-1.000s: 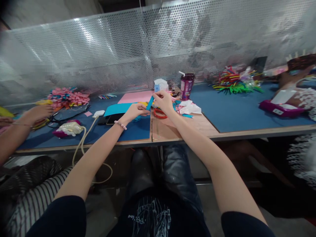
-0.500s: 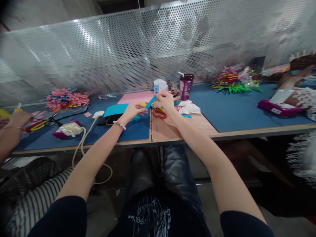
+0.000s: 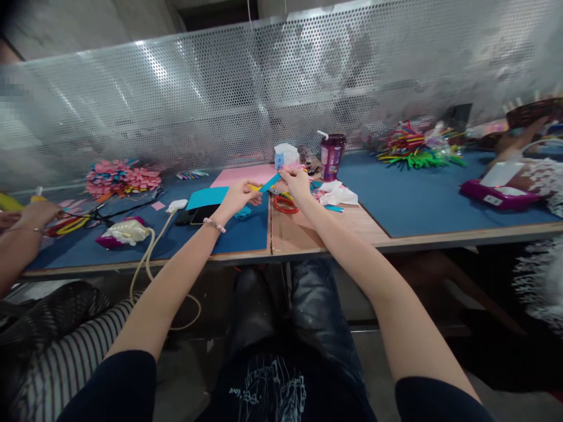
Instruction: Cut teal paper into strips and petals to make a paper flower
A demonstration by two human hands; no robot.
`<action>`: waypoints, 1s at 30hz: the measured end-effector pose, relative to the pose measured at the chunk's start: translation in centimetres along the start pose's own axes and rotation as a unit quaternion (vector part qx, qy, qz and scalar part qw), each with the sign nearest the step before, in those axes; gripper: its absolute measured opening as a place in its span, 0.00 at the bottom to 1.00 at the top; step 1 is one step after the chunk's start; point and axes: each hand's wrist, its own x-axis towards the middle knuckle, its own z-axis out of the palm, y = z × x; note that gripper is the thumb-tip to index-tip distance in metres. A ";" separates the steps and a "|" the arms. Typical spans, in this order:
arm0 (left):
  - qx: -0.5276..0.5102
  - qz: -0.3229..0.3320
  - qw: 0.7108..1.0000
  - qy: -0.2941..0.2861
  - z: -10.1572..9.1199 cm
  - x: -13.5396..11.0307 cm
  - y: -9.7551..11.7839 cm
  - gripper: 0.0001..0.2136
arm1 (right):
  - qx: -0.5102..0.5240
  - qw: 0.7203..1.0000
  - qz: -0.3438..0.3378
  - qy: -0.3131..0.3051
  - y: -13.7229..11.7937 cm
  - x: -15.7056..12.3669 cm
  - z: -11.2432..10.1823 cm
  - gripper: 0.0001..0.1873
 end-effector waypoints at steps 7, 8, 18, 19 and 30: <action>-0.017 0.034 0.999 -0.015 0.3 -0.4 0.4 0.25 | -0.017 1.000 -0.001 0.010 0.5 0.3 -0.2 0.13; -0.020 0.041 0.999 -0.022 0.3 -0.5 0.5 0.28 | -0.017 1.000 -0.005 0.010 0.5 0.3 -0.2 0.13; -0.089 0.010 0.995 0.035 0.0 -0.4 0.5 0.32 | -0.245 0.918 -0.306 0.053 -0.6 -1.1 -0.3 0.11; -0.110 -0.010 0.994 0.026 0.0 -0.4 0.6 0.29 | -0.279 0.896 -0.343 0.029 -0.6 -1.3 -0.3 0.11; -0.260 -0.050 0.962 -0.074 -0.6 -0.4 0.8 0.14 | -0.488 0.621 -0.576 -0.211 -0.4 -3.4 1.0 0.16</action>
